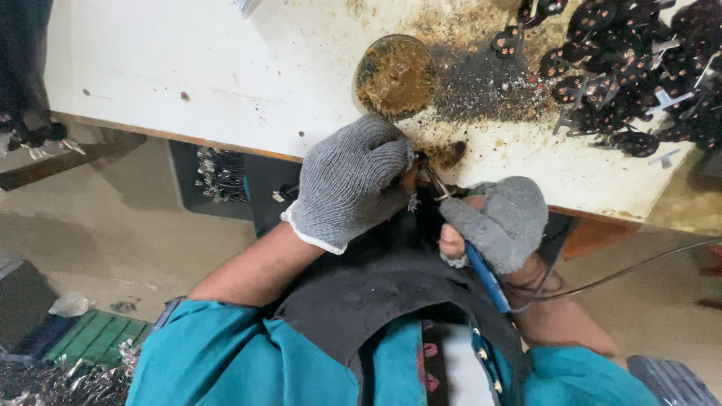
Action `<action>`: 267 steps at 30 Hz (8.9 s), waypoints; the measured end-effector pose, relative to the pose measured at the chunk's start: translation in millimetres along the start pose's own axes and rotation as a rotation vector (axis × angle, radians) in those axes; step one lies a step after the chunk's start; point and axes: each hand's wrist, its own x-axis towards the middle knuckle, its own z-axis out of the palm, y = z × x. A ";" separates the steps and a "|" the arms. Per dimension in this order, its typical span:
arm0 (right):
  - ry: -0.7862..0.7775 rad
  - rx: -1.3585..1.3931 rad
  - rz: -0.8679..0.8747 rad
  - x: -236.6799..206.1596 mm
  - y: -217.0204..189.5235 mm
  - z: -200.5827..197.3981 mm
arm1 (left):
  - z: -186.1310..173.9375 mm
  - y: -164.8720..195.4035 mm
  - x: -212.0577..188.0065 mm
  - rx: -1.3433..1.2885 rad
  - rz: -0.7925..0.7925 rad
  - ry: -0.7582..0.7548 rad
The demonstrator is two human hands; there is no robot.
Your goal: The person solders wires at a workbench, holding a red wire in one hand and a soldering iron in the other, dipping wires into a flux container and soldering connectors, with many finished cable assemblies hanging around the bench.
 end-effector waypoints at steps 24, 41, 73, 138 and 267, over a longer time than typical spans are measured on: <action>-0.134 -0.126 -0.110 -4.3 5.3 4.8 | -0.4 0.1 -0.6 0.006 -0.012 -0.013; -0.472 0.095 0.464 -17.4 0.1 8.9 | -1.3 0.1 -0.7 0.009 -0.020 -0.032; 0.059 -0.231 0.647 54.9 -32.8 -7.2 | -0.3 0.2 1.7 0.022 -0.033 -0.011; 0.340 -0.436 0.411 59.5 -20.6 3.0 | -111.1 40.0 71.3 0.087 0.536 0.225; 0.075 -0.083 0.205 6.6 -10.9 -16.5 | -5.6 11.1 4.2 0.038 -0.122 -0.101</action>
